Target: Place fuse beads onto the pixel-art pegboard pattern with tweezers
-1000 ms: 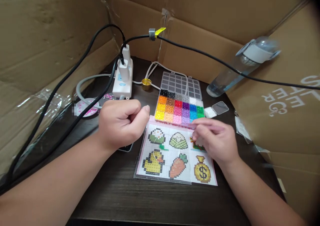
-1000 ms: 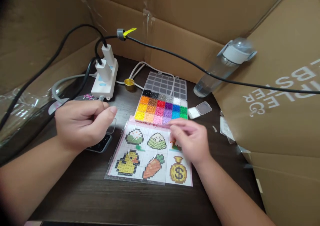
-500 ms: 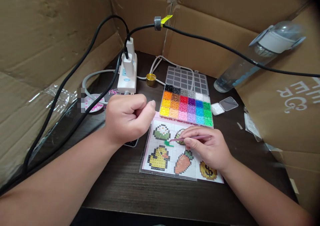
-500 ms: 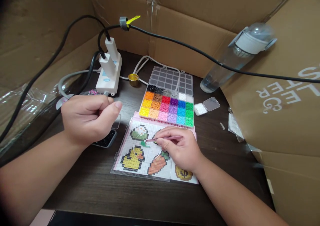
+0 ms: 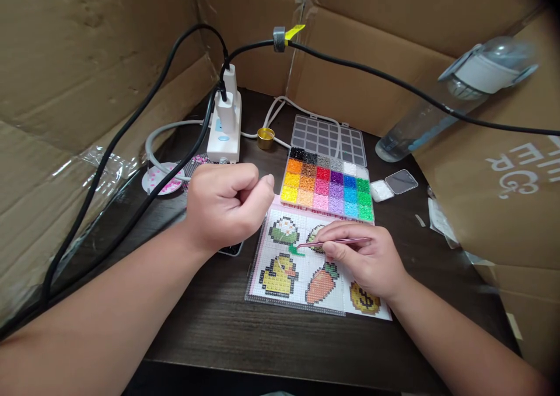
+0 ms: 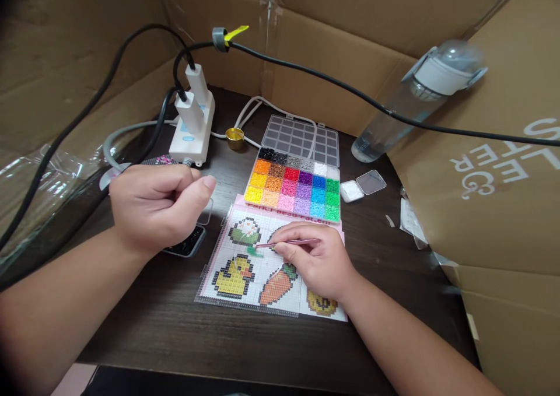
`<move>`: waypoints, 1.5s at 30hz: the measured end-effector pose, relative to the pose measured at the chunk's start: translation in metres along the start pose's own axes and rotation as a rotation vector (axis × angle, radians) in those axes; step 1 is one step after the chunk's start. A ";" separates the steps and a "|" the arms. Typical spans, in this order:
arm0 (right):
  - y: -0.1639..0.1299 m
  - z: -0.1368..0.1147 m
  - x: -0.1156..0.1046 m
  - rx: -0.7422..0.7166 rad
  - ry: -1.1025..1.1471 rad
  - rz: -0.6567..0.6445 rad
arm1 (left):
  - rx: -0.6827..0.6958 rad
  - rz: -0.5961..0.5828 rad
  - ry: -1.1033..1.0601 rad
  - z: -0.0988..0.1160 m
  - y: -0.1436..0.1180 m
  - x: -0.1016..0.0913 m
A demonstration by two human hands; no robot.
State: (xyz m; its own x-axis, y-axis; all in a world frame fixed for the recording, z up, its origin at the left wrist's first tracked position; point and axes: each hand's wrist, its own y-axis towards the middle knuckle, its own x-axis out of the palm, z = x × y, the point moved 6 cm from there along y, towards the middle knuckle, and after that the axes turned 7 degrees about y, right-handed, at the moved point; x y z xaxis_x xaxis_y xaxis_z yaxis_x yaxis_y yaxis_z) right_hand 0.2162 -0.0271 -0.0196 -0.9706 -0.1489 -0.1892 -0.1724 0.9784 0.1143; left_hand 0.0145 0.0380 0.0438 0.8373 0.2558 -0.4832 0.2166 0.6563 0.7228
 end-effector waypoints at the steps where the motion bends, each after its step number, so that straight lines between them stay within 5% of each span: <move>1: 0.000 0.000 0.000 0.005 0.003 0.004 | -0.003 -0.002 0.004 0.000 0.000 0.000; 9: 0.001 0.006 -0.009 0.068 0.153 0.108 | 0.011 0.012 -0.019 0.001 0.000 0.000; 19: 0.021 0.030 -0.121 -0.009 0.543 0.799 | 0.092 -0.005 0.025 0.001 0.002 -0.002; 24: 0.020 0.045 -0.124 0.113 0.519 0.863 | 0.042 0.003 0.067 0.000 0.002 -0.003; 33: 0.017 0.040 -0.125 0.120 0.503 0.940 | 0.067 0.024 0.045 0.001 0.002 -0.004; 38: 0.010 0.016 -0.098 -0.051 0.398 0.773 | 0.067 0.024 0.006 0.003 0.000 -0.004; 43: 0.002 -0.010 -0.020 -0.039 0.023 0.204 | -0.015 -0.021 -0.004 0.000 0.000 -0.001; 45: 0.000 -0.013 -0.003 -0.049 -0.014 0.100 | -0.021 -0.017 -0.004 0.000 0.000 0.000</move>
State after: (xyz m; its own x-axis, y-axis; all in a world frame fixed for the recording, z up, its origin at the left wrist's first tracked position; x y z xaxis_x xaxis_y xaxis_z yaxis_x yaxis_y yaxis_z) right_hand 0.2165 -0.0283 -0.0065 -0.9810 -0.0487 -0.1878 -0.0832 0.9800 0.1806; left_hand 0.0145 0.0378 0.0438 0.8357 0.2419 -0.4930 0.2198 0.6754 0.7040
